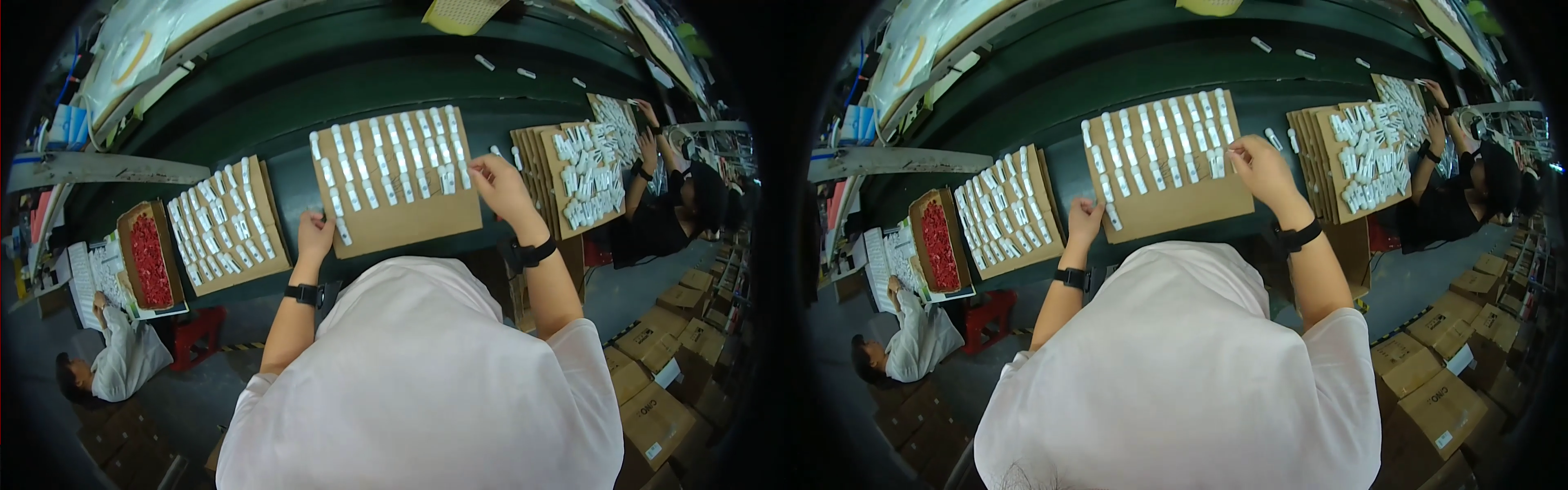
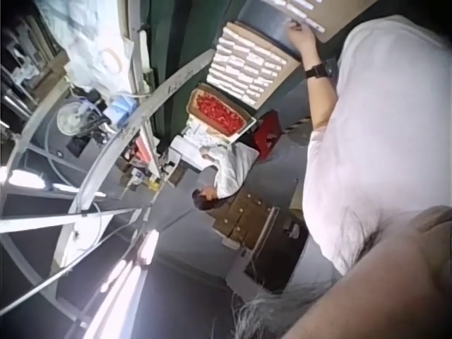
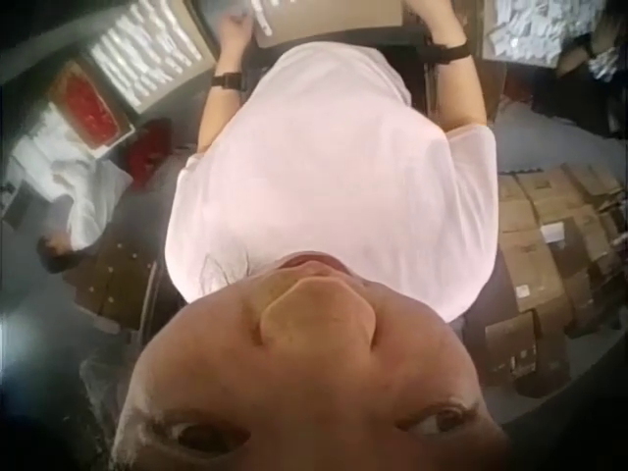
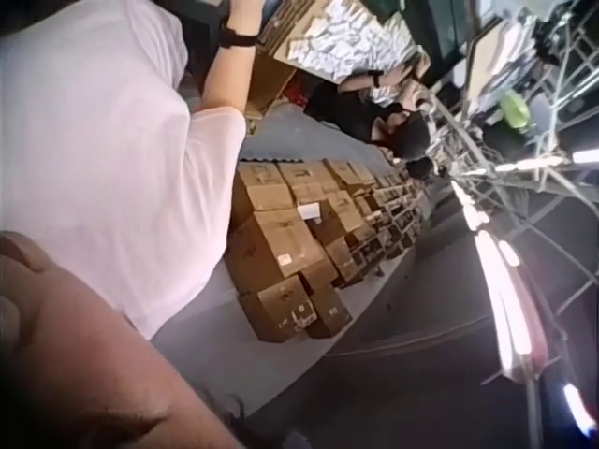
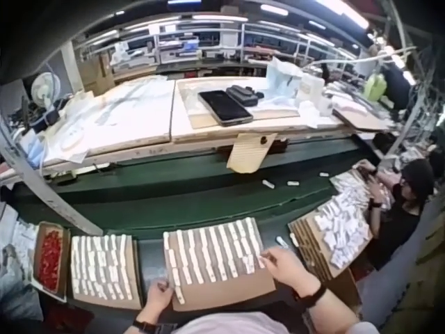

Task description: The person picks up a white device from a cardboard sheet, fits a white cap onto it, and places it back. After repeating this for several devices, the person moves the cardboard sheet aside, picks up a new sheet, and continues the process.

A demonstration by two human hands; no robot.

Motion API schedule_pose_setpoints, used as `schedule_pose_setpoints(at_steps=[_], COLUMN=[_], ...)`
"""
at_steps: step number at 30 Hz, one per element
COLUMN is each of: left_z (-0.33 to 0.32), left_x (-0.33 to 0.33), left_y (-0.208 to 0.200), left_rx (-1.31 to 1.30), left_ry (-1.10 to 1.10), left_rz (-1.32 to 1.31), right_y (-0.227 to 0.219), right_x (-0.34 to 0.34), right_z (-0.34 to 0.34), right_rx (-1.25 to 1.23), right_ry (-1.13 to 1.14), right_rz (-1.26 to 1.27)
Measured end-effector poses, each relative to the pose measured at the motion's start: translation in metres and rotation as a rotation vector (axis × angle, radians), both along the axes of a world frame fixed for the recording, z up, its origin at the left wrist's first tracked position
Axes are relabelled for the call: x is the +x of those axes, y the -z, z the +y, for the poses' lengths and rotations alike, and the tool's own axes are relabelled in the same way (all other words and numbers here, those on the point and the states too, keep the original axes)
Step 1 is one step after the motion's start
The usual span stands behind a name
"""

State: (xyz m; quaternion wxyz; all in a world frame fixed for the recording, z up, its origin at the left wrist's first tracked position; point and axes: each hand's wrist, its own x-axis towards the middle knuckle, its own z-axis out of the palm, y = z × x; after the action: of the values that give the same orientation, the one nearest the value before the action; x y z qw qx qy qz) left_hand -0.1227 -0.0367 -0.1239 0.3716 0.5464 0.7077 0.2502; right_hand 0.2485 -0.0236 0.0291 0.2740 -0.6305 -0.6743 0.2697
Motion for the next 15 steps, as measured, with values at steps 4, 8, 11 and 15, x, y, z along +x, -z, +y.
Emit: schedule_pose_setpoints(at_steps=[4, 8, 11, 15], left_z=[-0.008, -0.015, -0.020, -0.033], left_x=[0.007, 0.024, 0.040, 0.060], left_y=[-0.008, -0.034, -0.053, -0.080], left_rx=[0.029, 0.057, 0.059, 0.062], left_ry=[-0.107, -0.199, -0.248, -0.328], left_rz=[0.094, 0.111, 0.120, 0.107], right_y=[0.022, 0.077, 0.139, 0.180], right_x=[0.066, 0.128, 0.162, 0.158], right_z=[0.062, 0.145, 0.208, 0.267], right_rx=[-0.010, 0.022, 0.095, 0.006], right_ry=[0.075, 0.150, 0.256, 0.358], right_rz=[0.037, 0.100, -0.050, -0.111])
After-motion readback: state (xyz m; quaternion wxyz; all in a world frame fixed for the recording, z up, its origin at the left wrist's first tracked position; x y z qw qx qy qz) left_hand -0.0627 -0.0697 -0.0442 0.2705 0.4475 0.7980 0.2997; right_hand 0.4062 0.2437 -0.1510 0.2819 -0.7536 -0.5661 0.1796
